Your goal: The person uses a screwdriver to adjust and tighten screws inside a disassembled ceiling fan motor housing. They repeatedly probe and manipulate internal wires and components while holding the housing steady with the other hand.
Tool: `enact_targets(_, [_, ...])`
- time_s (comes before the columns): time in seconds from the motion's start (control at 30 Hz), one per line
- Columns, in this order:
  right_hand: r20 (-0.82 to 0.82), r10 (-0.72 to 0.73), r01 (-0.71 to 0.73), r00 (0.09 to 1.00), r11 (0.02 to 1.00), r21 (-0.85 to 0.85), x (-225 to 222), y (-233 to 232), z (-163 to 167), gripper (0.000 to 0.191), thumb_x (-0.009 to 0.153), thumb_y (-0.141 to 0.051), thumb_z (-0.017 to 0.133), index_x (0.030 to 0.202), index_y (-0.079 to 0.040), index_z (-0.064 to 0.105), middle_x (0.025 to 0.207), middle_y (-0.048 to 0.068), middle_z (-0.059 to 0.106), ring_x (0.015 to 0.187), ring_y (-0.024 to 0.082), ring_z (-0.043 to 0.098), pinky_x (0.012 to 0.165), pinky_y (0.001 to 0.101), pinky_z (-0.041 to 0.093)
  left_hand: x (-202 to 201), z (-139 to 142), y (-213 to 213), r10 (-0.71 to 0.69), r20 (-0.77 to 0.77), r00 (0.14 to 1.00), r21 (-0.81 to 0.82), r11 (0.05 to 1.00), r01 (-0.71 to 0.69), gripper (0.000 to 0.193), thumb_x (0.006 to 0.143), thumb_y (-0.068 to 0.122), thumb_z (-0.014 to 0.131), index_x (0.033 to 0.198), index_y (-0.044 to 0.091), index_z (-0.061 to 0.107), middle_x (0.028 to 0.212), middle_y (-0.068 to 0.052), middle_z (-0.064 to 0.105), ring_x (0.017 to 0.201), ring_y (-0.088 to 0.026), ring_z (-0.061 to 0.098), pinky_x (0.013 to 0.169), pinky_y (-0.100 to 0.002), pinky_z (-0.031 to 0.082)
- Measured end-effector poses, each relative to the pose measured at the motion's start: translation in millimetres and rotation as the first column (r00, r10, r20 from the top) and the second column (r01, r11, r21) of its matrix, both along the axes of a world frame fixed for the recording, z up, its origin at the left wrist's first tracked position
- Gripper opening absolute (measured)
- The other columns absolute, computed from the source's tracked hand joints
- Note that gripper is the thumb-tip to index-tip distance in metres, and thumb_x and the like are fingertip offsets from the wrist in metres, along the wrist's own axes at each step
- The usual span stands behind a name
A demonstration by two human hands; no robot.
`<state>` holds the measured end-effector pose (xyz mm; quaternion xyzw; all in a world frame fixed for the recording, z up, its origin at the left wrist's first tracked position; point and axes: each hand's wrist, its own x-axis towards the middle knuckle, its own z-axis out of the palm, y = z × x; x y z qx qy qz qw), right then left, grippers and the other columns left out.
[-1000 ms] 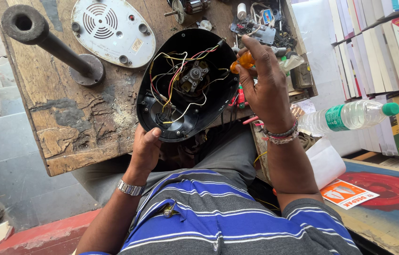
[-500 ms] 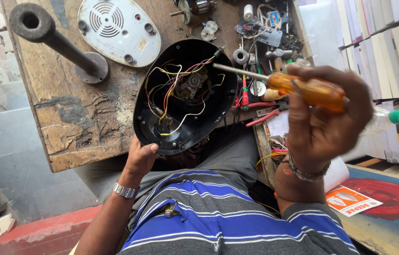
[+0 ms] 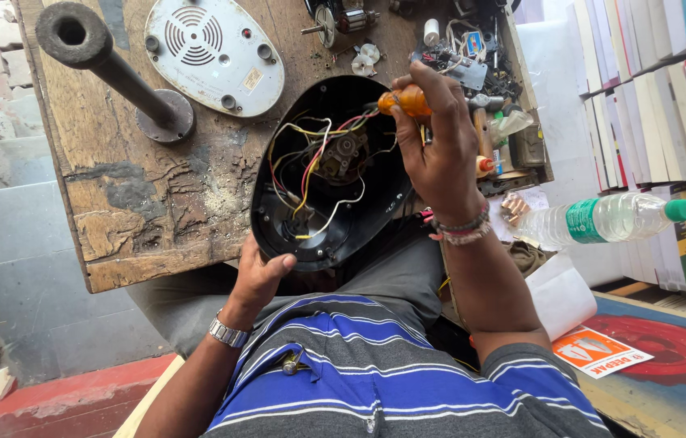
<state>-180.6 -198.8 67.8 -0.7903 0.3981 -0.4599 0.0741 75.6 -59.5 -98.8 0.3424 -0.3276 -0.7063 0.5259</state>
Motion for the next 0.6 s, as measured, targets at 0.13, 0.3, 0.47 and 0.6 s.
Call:
enact_targets(0.13, [0.012, -0.013, 0.012, 1.000, 1.000, 0.021, -4, -5, -15, 0.053, 0.112, 0.002, 0.066, 0.155, -0.013, 0.040, 0.133, 0.010, 0.064, 0.117, 0.023, 0.067, 0.095, 0.0308, 0.065, -3, 8, -9, -0.002, -0.011, 1.000, 0.006, 1.000, 0.003, 0.073, 0.080, 0.034, 0.088, 0.133, -0.002, 0.053, 0.118, -0.008, 0.066, 0.109, -0.016, 0.064, 0.097, -0.032, 0.054])
enact_targets(0.3, [0.011, 0.043, -0.044, 0.999, 0.998, 0.055, 1, -14, -11, 0.053, 0.112, -0.001, 0.066, 0.156, -0.014, 0.039, 0.134, 0.011, 0.062, 0.118, 0.022, 0.069, 0.093, 0.0283, 0.066, -6, 15, -9, -0.002, -0.010, 1.000, 0.004, 1.000, 0.002, 0.072, 0.081, 0.030, 0.086, 0.135, -0.001, 0.051, 0.120, -0.008, 0.067, 0.110, -0.016, 0.065, 0.099, -0.033, 0.054])
enact_targets(0.47, [-0.032, 0.068, -0.066, 0.997, 0.995, 0.072, 5, -17, -9, 0.055, 0.112, 0.000, 0.066, 0.157, -0.015, 0.039, 0.132, 0.009, 0.062, 0.115, 0.020, 0.069, 0.094, 0.0286, 0.066, -10, 16, -5, 0.006, 0.000, 1.000, -0.018, 1.000, -0.006, 0.072, 0.082, 0.026, 0.085, 0.139, -0.001, 0.048, 0.123, -0.009, 0.065, 0.113, -0.016, 0.063, 0.101, -0.033, 0.053])
enact_targets(0.6, [-0.026, 0.075, -0.072, 0.997, 0.991, 0.109, 6, -20, -9, 0.055, 0.111, 0.001, 0.067, 0.157, -0.015, 0.040, 0.130, 0.009, 0.062, 0.111, 0.019, 0.069, 0.093, 0.0284, 0.066, -11, 18, -5, -0.008, -0.005, 1.000, -0.002, 1.000, 0.008, 0.075, 0.081, 0.026, 0.085, 0.139, -0.001, 0.047, 0.124, -0.009, 0.064, 0.114, -0.016, 0.063, 0.102, -0.033, 0.053])
